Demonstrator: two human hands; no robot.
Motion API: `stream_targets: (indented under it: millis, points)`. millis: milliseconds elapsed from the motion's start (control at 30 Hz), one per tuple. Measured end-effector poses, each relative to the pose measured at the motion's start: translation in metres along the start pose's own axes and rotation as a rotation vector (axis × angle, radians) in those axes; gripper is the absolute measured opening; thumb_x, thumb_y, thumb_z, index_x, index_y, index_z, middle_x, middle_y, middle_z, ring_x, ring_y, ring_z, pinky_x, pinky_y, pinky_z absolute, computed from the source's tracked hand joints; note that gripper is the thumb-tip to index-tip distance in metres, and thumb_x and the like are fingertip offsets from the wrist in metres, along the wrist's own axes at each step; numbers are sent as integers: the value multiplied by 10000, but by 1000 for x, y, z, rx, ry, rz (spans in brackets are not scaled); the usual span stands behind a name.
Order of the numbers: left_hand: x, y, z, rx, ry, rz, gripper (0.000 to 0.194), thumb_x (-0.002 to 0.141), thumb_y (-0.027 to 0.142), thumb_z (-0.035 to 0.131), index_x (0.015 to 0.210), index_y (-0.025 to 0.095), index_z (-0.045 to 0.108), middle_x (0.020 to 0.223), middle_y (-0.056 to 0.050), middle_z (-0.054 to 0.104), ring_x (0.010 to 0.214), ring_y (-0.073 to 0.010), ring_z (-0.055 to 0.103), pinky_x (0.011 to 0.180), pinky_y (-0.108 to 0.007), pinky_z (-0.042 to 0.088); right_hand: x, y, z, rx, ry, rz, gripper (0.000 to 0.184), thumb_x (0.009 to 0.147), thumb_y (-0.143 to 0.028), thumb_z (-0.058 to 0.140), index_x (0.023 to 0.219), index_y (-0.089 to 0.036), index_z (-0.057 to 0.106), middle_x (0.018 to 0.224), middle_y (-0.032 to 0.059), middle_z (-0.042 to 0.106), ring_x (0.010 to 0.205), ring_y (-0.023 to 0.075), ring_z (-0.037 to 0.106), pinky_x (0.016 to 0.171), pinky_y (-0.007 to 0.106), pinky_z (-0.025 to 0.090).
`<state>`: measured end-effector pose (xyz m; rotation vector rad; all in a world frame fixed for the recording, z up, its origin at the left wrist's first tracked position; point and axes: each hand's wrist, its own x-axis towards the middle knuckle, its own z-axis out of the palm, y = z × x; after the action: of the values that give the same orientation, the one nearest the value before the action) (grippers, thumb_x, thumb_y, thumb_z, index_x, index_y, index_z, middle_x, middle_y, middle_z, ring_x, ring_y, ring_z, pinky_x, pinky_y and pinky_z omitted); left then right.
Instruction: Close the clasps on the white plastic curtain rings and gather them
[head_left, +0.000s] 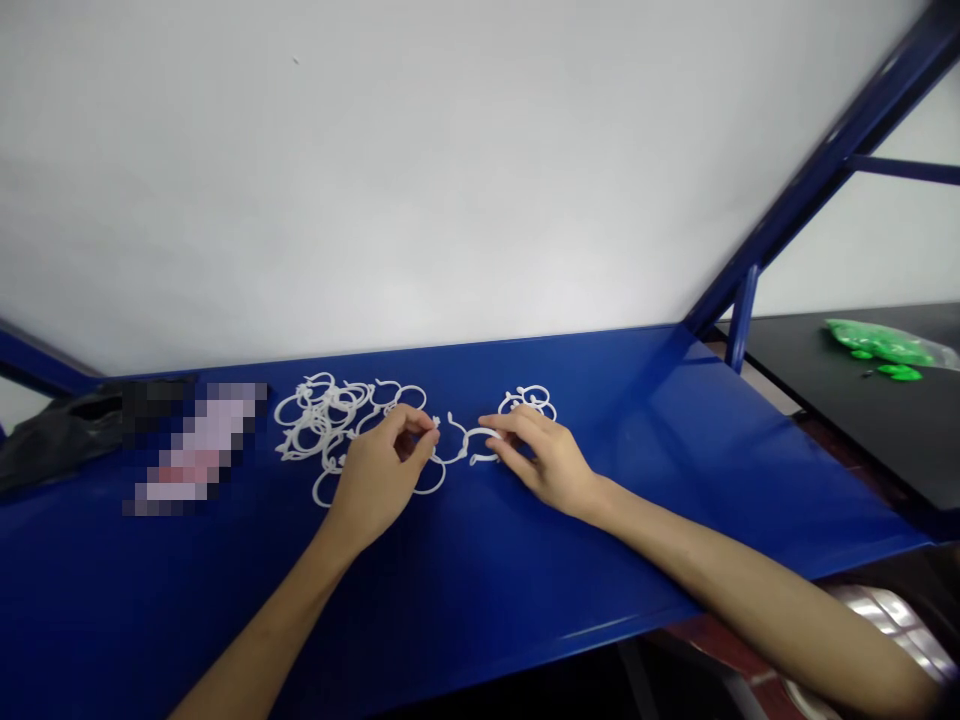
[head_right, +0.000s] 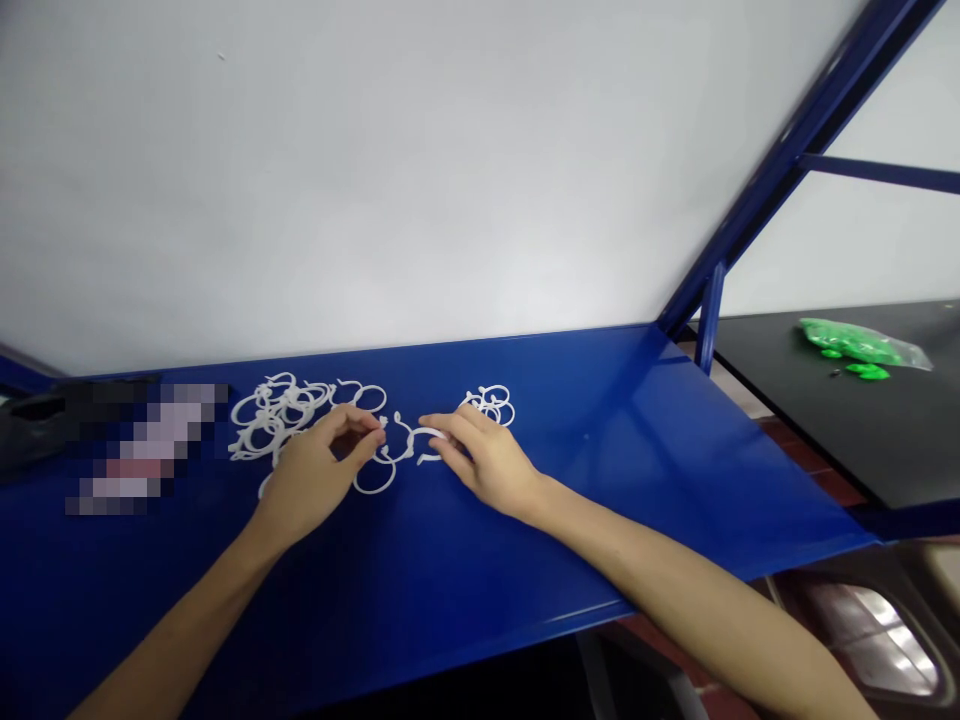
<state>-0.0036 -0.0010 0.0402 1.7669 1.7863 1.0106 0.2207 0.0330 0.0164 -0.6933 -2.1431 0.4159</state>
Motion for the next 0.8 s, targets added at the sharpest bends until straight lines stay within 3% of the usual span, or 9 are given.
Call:
stream_targets:
  millis: [133, 300, 500, 567, 667, 800]
  points:
    - [-2, 3, 2, 83, -51, 119, 119, 867, 338, 582, 847, 232, 634, 794, 5, 701, 675, -158, 627, 676, -307, 506, 0, -2, 0, -26, 28, 14, 212, 1006, -228, 528, 1166, -203, 665, 817, 19, 589, 685, 129, 574, 645, 262, 506]
    - [-3, -4, 5, 146, -60, 183, 125, 888, 320, 566, 864, 236, 656, 826, -12, 715, 759, -187, 631, 732, -337, 518, 0, -1, -1, -17, 179, 49, 104, 977, -215, 572, 1013, -180, 663, 744, 0, 589, 610, 113, 541, 598, 252, 474]
    - [-2, -8, 6, 363, 167, 314, 186, 919, 343, 571, 918, 218, 708, 1024, -74, 720, 1024, -284, 559, 951, -480, 447, -3, 1, 1, 86, 209, 196, 61, 984, -265, 536, 980, -216, 572, 745, -16, 563, 577, 106, 544, 539, 238, 473]
    - [-6, -1, 9, 270, 140, 354, 220, 918, 401, 589, 943, 226, 719, 1026, -61, 725, 1031, -266, 574, 975, -465, 441, -4, 0, 3, 177, 199, 227, 46, 989, -269, 526, 989, -224, 533, 740, -26, 547, 560, 102, 561, 530, 235, 487]
    - [-15, 11, 17, 49, -47, 336, 232, 908, 448, 605, 943, 255, 728, 911, -8, 737, 908, -203, 633, 887, -378, 493, -5, -4, 6, 289, 185, 237, 55, 990, -270, 530, 983, -228, 495, 822, -7, 571, 556, 92, 588, 528, 234, 509]
    - [-19, 13, 26, -186, -120, 98, 249, 908, 465, 601, 904, 261, 743, 861, 6, 751, 728, -155, 661, 716, -300, 522, -5, -8, 5, 262, 161, 193, 99, 978, -284, 558, 928, -227, 495, 870, 19, 594, 642, 116, 614, 568, 245, 530]
